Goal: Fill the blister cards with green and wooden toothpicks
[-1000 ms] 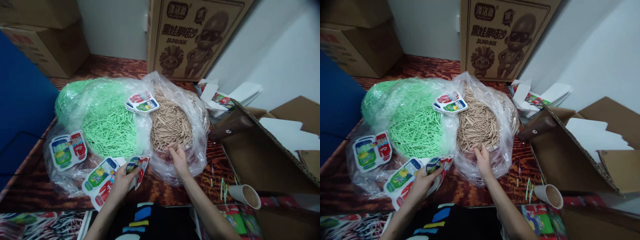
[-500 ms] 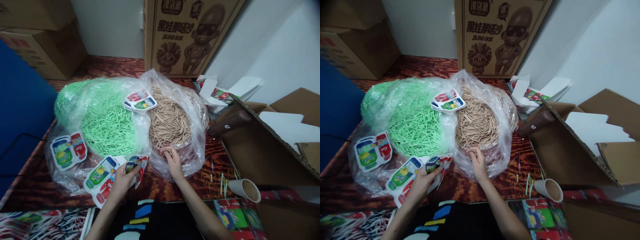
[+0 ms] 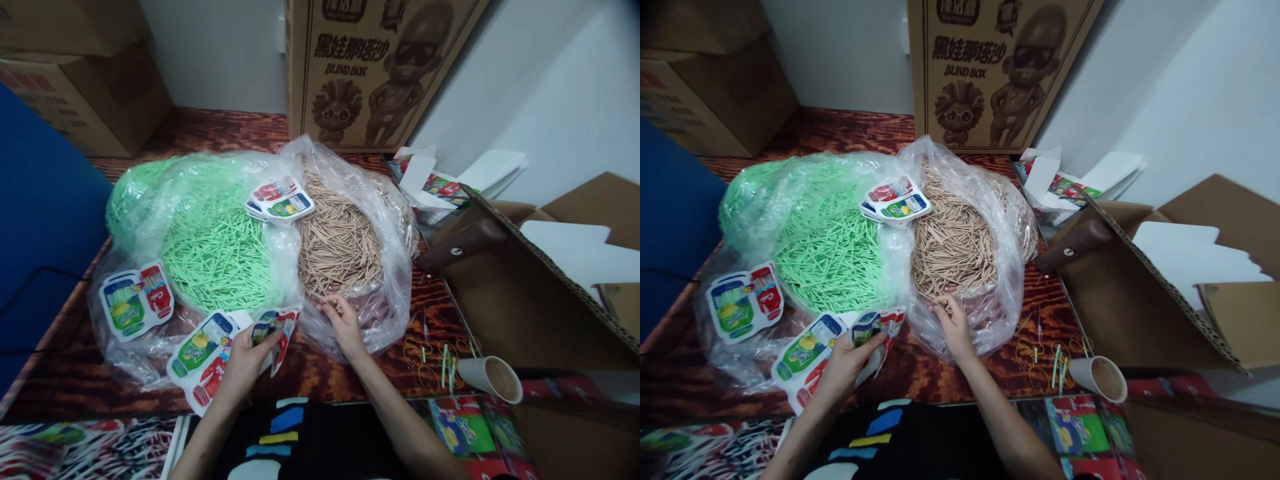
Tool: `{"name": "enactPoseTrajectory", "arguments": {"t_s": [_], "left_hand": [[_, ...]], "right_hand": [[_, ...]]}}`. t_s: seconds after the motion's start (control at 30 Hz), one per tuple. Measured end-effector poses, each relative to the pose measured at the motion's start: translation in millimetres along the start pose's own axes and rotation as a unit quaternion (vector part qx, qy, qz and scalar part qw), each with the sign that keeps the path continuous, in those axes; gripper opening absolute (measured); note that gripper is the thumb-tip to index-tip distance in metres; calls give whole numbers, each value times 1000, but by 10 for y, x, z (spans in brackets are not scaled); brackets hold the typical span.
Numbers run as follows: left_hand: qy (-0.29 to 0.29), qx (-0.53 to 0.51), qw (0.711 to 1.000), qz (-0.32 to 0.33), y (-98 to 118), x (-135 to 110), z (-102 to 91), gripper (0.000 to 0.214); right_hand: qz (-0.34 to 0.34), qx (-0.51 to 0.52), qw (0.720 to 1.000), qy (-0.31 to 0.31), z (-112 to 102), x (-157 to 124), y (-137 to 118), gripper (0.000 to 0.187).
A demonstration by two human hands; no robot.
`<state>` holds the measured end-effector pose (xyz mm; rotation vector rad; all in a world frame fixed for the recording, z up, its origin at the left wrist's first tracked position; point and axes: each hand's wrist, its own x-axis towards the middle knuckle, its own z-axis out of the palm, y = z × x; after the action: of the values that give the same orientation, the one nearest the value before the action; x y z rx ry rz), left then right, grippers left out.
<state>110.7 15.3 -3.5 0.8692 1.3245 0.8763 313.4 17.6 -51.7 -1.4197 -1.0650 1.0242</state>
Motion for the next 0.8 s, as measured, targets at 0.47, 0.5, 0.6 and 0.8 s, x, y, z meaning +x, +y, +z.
{"name": "enactPoseTrajectory", "arguments": {"t_s": [0.47,0.5,0.6,0.8], "left_hand": [[-105,-105,989,25,200,399,546,26],[-96,-114,988,26,213,417,551,27],[-69,-125,989,28,274,452,512,27],[-73,-116,990,23,399,487,454,27]], "right_hand": [[-64,-31,993,-96,-2,-1,-39,19],[-57,-32,993,-97,-7,7,-34,19],[-29,-30,995,-95,-38,48,-45,21],[46,53,993,-93,-94,186,-153,23]]}}
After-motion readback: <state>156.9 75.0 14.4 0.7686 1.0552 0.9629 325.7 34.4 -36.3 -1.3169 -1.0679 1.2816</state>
